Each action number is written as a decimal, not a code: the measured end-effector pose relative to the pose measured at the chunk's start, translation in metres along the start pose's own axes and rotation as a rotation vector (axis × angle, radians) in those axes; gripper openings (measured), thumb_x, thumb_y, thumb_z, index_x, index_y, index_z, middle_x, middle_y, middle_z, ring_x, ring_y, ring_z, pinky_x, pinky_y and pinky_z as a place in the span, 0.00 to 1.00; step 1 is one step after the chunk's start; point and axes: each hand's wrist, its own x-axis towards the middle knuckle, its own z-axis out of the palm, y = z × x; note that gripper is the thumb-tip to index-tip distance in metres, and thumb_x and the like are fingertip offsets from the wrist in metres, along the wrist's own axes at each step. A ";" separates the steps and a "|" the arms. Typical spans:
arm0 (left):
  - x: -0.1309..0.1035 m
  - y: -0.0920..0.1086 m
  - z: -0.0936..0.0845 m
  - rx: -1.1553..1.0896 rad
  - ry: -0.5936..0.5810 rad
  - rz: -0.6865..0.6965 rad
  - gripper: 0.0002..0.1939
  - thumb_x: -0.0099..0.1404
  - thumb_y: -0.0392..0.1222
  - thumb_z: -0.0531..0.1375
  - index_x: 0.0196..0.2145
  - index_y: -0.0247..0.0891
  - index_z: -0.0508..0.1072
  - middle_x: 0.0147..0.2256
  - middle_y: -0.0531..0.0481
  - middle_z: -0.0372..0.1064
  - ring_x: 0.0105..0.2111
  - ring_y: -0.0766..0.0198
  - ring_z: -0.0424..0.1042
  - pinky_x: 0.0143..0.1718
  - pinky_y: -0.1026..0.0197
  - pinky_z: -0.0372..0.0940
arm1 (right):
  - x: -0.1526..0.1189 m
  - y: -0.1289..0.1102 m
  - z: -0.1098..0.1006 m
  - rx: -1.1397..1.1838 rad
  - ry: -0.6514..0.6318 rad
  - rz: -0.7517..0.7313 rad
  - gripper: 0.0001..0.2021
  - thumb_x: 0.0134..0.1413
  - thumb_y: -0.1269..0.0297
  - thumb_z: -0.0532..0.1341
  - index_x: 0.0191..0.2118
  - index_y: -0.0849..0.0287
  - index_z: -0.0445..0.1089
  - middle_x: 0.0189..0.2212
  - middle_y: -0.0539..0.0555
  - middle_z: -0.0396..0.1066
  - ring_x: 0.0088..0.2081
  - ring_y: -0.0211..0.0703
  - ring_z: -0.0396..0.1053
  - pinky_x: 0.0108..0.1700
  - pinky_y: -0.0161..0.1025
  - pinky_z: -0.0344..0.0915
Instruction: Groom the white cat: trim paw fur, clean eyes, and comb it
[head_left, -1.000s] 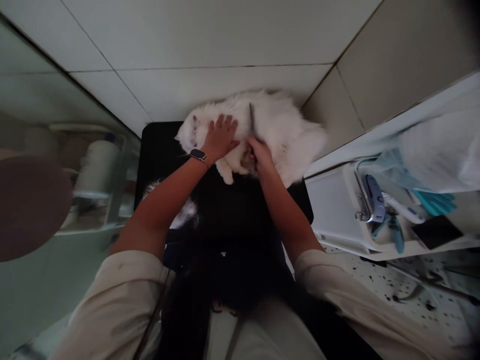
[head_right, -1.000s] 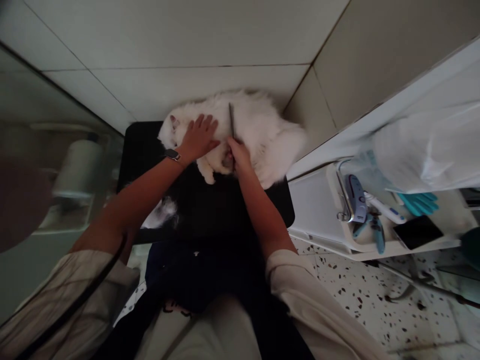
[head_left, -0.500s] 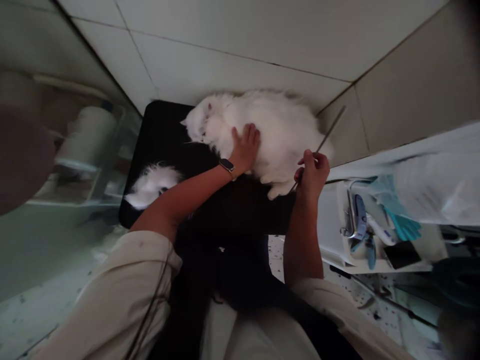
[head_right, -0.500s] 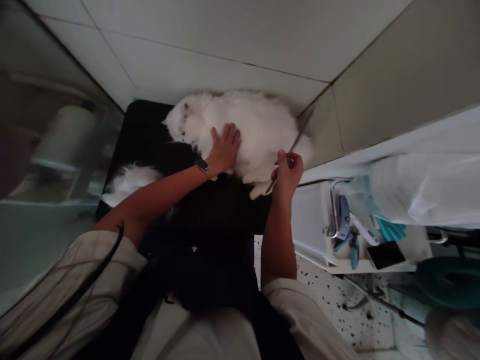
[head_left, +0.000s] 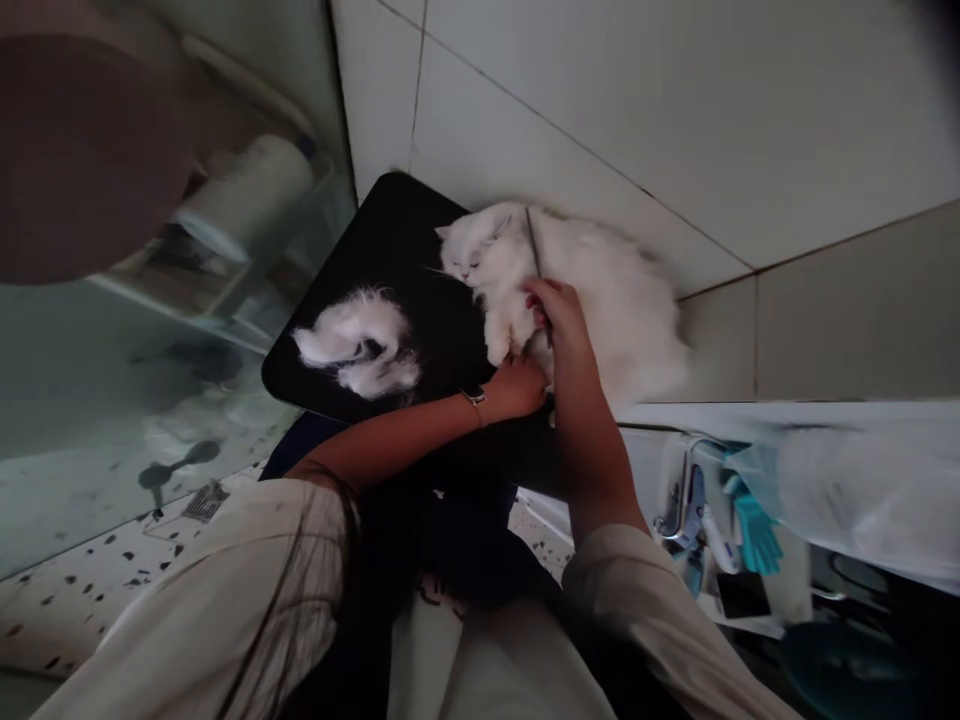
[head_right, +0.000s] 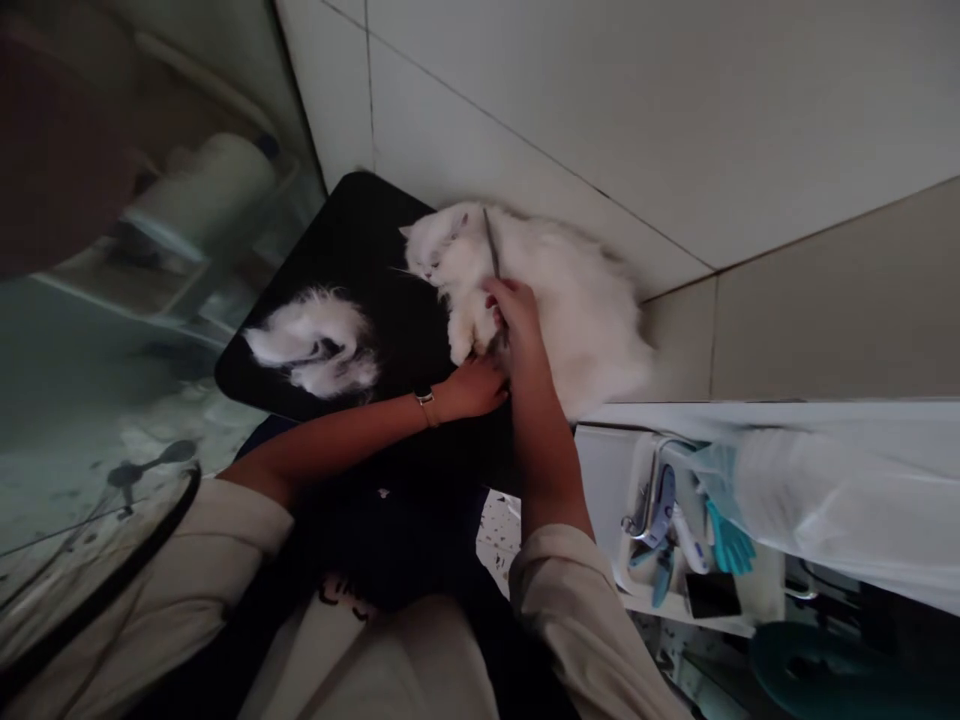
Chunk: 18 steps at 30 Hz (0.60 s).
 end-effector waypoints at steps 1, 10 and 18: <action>-0.003 0.000 -0.002 -0.005 0.010 -0.007 0.14 0.68 0.39 0.57 0.45 0.25 0.75 0.52 0.28 0.68 0.57 0.41 0.66 0.61 0.42 0.61 | -0.001 0.004 -0.005 0.008 0.028 0.008 0.10 0.51 0.57 0.63 0.27 0.57 0.66 0.20 0.46 0.62 0.16 0.30 0.49 0.19 0.36 0.44; 0.018 -0.014 -0.007 -0.449 0.315 -0.244 0.27 0.64 0.34 0.59 0.58 0.19 0.60 0.62 0.24 0.54 0.67 0.47 0.53 0.70 0.53 0.49 | -0.003 0.035 -0.046 0.032 0.282 0.072 0.17 0.54 0.47 0.59 0.29 0.54 0.57 0.18 0.43 0.53 0.18 0.32 0.46 0.20 0.38 0.47; 0.053 -0.026 -0.002 -0.886 0.454 -0.467 0.21 0.66 0.36 0.61 0.54 0.26 0.63 0.52 0.37 0.67 0.55 0.57 0.67 0.54 0.58 0.62 | -0.047 0.038 -0.099 -0.001 0.470 -0.066 0.15 0.56 0.47 0.56 0.32 0.53 0.57 0.19 0.43 0.54 0.17 0.33 0.47 0.19 0.36 0.44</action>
